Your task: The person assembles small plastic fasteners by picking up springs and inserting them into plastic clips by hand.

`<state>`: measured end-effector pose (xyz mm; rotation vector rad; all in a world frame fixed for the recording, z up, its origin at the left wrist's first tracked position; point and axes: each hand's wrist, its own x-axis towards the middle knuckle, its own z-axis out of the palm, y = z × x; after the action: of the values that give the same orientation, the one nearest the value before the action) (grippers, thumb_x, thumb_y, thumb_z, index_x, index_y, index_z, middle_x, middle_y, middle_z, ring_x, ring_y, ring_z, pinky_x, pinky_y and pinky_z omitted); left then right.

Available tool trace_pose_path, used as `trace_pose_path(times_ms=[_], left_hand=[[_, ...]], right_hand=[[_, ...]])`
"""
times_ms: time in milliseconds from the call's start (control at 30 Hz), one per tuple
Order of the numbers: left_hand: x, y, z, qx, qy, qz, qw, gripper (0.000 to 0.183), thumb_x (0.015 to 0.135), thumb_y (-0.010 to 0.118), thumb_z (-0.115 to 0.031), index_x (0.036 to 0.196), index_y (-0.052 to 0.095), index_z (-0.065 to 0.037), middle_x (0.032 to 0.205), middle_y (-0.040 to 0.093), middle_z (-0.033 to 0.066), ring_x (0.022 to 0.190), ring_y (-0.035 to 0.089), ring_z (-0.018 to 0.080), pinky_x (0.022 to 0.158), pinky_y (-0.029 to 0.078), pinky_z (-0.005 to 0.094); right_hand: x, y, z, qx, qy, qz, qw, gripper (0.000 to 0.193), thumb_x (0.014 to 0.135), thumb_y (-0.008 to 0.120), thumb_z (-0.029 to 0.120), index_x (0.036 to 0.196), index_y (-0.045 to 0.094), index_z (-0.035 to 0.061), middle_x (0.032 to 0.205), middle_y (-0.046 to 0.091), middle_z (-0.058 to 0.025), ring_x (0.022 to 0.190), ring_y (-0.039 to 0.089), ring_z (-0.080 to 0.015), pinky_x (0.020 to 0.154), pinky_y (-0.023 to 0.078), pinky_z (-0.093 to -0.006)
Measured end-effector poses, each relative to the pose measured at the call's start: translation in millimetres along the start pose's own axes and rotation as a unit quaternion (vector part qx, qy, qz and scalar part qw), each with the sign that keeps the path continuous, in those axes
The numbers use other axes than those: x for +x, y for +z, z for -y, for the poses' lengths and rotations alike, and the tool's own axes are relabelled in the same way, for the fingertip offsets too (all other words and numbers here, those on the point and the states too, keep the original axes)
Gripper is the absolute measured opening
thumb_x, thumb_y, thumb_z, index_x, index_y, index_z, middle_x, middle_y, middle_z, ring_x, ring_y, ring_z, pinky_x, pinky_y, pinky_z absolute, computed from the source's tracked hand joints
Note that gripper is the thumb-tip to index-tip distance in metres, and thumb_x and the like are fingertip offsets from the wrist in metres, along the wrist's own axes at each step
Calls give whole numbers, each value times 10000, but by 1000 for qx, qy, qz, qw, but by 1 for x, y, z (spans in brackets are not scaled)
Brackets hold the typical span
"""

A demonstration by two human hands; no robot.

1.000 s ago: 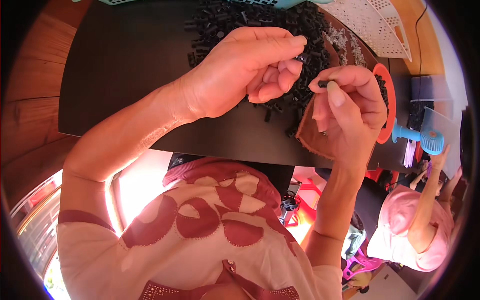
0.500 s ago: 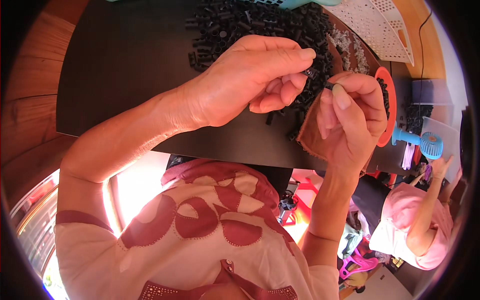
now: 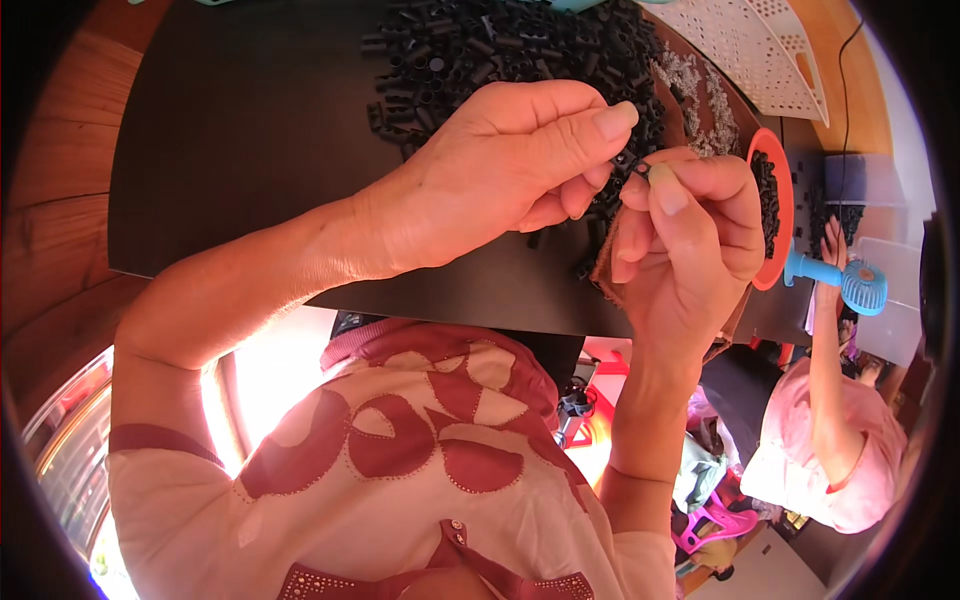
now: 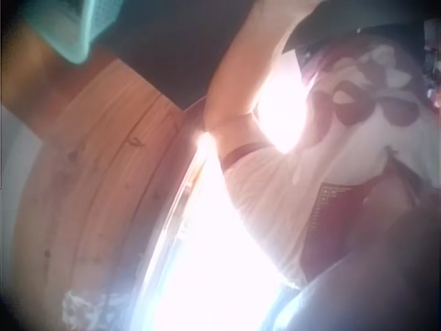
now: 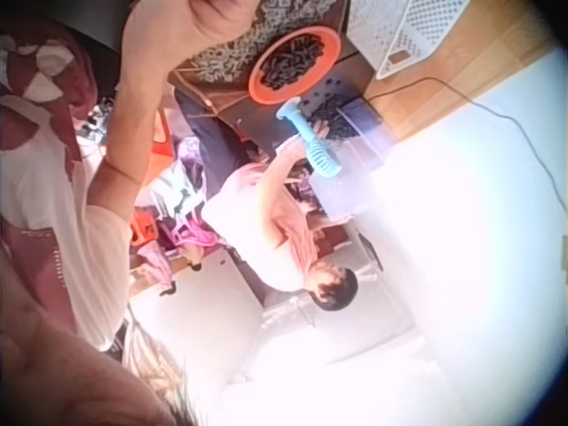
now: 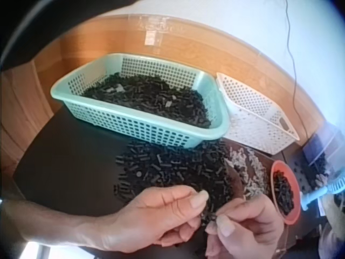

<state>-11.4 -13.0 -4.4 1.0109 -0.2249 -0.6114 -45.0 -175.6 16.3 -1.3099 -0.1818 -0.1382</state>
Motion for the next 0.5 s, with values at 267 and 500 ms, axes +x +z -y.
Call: trace_pose_path(times_ms=[267,500], left_hand=[[-1,-3,7,41,51,18,998,314,1032,465,-346,925,565,-68,726,523,-13,588,385,30,484,284,181],[-1,-3,9,77,60,12,995,318,1031,466,-354,922,562,-70,752,520,-25,642,396,18,521,303,169]], right_hand=[[-6,2,-4,40,19,-21,999,53,889,580,-50,915,542,-25,812,649,-154,526,573,-115,406,450,-213],[-7,5,-5,35,20,-30,999,24,893,574,-41,890,554,-29,812,648,-156,514,566,-119,406,449,-219]])
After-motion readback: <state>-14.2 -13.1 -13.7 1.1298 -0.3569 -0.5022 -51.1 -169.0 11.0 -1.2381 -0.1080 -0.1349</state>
